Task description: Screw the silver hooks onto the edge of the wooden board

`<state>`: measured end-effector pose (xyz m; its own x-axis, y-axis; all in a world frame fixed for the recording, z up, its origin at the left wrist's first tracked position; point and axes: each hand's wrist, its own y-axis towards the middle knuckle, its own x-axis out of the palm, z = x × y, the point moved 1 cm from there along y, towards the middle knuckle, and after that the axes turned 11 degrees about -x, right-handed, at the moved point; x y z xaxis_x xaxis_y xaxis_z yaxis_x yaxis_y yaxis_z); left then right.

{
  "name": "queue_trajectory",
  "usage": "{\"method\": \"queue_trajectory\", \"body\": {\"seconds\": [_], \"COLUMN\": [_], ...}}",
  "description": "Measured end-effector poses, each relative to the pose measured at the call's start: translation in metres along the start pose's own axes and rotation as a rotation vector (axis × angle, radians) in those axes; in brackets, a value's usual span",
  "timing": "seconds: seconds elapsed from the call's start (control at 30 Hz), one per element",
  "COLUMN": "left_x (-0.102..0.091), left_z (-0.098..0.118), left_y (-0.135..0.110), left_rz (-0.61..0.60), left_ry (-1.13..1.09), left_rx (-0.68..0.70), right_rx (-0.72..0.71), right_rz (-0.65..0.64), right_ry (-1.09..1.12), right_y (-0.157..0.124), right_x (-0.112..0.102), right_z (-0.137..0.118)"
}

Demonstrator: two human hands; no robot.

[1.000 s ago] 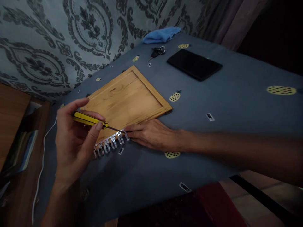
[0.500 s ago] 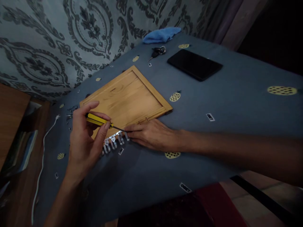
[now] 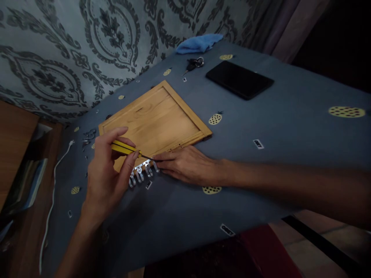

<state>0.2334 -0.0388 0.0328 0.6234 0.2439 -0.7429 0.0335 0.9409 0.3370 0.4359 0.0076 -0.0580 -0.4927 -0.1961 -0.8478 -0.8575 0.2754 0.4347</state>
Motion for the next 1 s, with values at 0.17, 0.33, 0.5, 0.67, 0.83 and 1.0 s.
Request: {"method": "queue_trajectory", "body": {"seconds": [0.17, 0.33, 0.5, 0.67, 0.83, 1.0], "left_x": [0.003, 0.005, 0.002, 0.005, 0.001, -0.012], "left_z": [-0.001, 0.001, 0.005, 0.001, -0.005, -0.005], "left_y": [0.001, 0.002, 0.007, 0.013, 0.011, 0.01], "left_rz": [-0.022, 0.048, -0.065, -0.158, -0.067, 0.001], "left_ry": [-0.027, 0.053, 0.096, 0.013, -0.076, -0.133], "left_rx": [-0.021, 0.063, 0.11, 0.108, 0.049, 0.005], "right_rx": [0.004, 0.007, 0.005, 0.002, 0.006, -0.001], "right_rz": [0.001, 0.034, 0.053, 0.052, 0.052, 0.068], "right_ry": [-0.004, 0.013, 0.006, 0.008, 0.023, 0.042], "right_y": [0.0, -0.001, -0.001, -0.003, -0.006, -0.007], "right_x": [0.001, 0.0, 0.001, 0.006, 0.007, 0.006], "right_z": [0.0, -0.001, -0.001, 0.001, 0.001, 0.001]}}
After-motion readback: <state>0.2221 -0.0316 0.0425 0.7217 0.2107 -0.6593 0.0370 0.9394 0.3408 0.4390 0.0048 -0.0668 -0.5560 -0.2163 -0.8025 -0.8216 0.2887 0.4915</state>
